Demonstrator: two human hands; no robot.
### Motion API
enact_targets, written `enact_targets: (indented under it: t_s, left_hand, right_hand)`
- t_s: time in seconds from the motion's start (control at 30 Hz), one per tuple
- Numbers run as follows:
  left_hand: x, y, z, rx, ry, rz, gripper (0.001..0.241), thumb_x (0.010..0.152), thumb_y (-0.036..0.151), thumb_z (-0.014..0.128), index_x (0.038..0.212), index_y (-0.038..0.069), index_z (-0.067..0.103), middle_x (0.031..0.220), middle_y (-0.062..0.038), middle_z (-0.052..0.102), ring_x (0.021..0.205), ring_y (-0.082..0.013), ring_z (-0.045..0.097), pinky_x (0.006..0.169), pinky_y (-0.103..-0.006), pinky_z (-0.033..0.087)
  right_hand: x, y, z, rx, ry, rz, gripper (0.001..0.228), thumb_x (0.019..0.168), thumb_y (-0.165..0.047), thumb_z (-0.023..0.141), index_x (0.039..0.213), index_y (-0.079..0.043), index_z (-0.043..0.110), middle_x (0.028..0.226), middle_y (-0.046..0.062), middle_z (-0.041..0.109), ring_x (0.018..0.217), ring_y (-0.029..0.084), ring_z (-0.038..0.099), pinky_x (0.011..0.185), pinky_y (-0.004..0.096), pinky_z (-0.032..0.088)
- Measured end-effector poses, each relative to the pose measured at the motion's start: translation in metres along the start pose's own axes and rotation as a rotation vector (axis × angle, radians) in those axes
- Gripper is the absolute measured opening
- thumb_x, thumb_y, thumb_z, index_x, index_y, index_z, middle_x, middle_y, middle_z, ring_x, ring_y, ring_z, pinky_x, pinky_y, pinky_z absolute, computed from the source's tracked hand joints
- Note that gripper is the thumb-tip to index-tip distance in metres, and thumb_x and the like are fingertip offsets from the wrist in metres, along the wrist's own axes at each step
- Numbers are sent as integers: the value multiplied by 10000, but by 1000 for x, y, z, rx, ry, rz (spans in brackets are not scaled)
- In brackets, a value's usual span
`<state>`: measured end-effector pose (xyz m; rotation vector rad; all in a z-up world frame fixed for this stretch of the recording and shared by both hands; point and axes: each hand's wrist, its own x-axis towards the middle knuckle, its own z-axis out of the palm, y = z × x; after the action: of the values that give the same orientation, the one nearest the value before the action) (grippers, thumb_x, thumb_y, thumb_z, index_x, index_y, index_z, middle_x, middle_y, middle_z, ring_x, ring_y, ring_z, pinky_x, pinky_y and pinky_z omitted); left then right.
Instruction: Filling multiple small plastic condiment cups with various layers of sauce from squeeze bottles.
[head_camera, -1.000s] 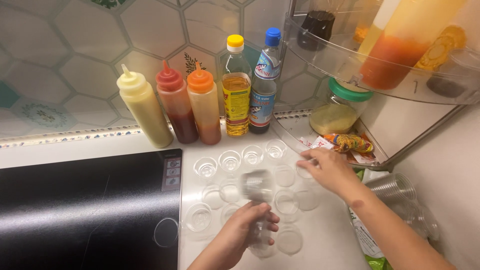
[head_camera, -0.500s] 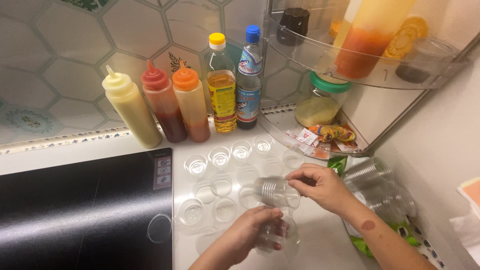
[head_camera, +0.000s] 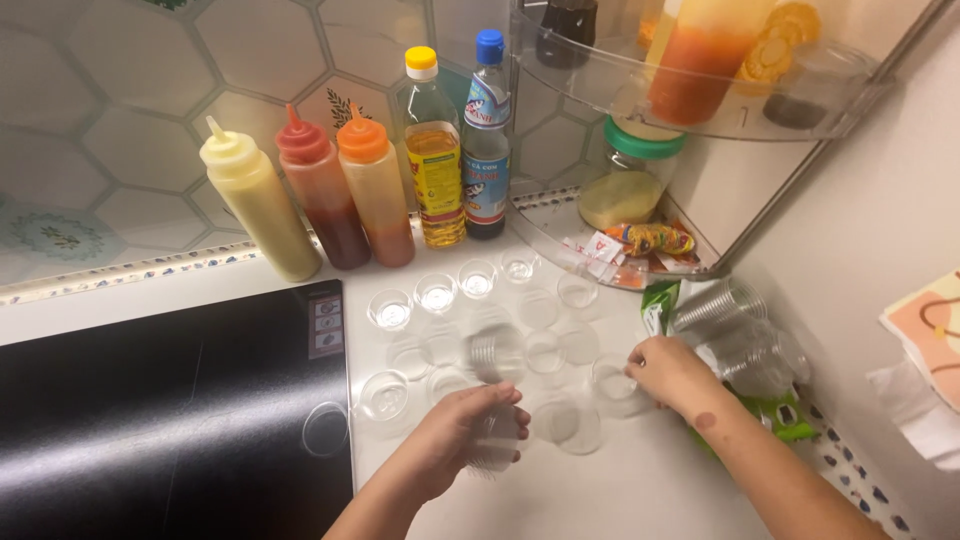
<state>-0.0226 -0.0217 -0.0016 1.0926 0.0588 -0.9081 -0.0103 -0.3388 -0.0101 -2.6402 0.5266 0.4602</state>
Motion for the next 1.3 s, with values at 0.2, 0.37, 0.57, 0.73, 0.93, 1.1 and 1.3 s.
enact_targets:
  t_s: [0.2,0.37,0.57,0.73,0.93,1.1,1.3]
  left_hand:
    - [-4,-12,3,95,-73,-94,528,897,455,702,1157,-3,658,979,-126,741,877,-233,741,758,-397,622]
    - [-9,-11,14,171,-165,-159,674,901,537,677,1239,-42,618,1005,-153,735,900,-251,739,757,-405,614]
    - [-17,-16,-4,176,-201,-202,871,879,651,646,1327,-89,546,1052,-191,709,932,-275,735,781,-434,612]
    - [-41,-16,-38,243,-122,-267,835,842,678,626,1317,-2,533,1117,-164,738,967,-258,744,812,-418,615]
    - [-94,11,-94,247,337,-142,626,826,554,699,1155,24,656,991,-164,736,887,-280,726,758,-424,603]
    - [-116,26,-105,65,352,26,556,830,532,692,1100,50,631,965,-123,719,884,-260,714,742,-413,587]
    - [-85,14,-72,201,217,-87,650,838,593,630,1191,48,649,968,-117,750,898,-253,738,752,-400,606]
  right_hand:
    - [-15,-13,-3,98,283,-451,433,801,-368,830,1075,-44,744,991,114,754,824,199,742,753,330,575]
    - [-64,-66,-6,467,80,-549,277,798,-248,798,1028,-96,769,832,50,797,732,123,730,680,270,588]
    - [-75,-79,16,402,175,-615,160,832,-192,779,901,-49,799,769,46,756,640,125,687,607,288,551]
    - [-87,-89,40,353,306,-871,163,840,-176,760,936,-54,809,820,35,736,649,98,669,591,274,535]
    - [-87,-88,90,489,-60,-432,286,866,-193,737,1140,-118,774,634,69,696,497,118,651,499,286,533]
    - [-97,-100,127,550,-329,-255,394,832,-116,765,1150,-69,537,676,100,661,473,191,637,389,331,503]
    - [-99,-115,119,530,-351,-158,388,870,-218,789,1131,-56,552,756,119,738,501,194,661,421,333,497]
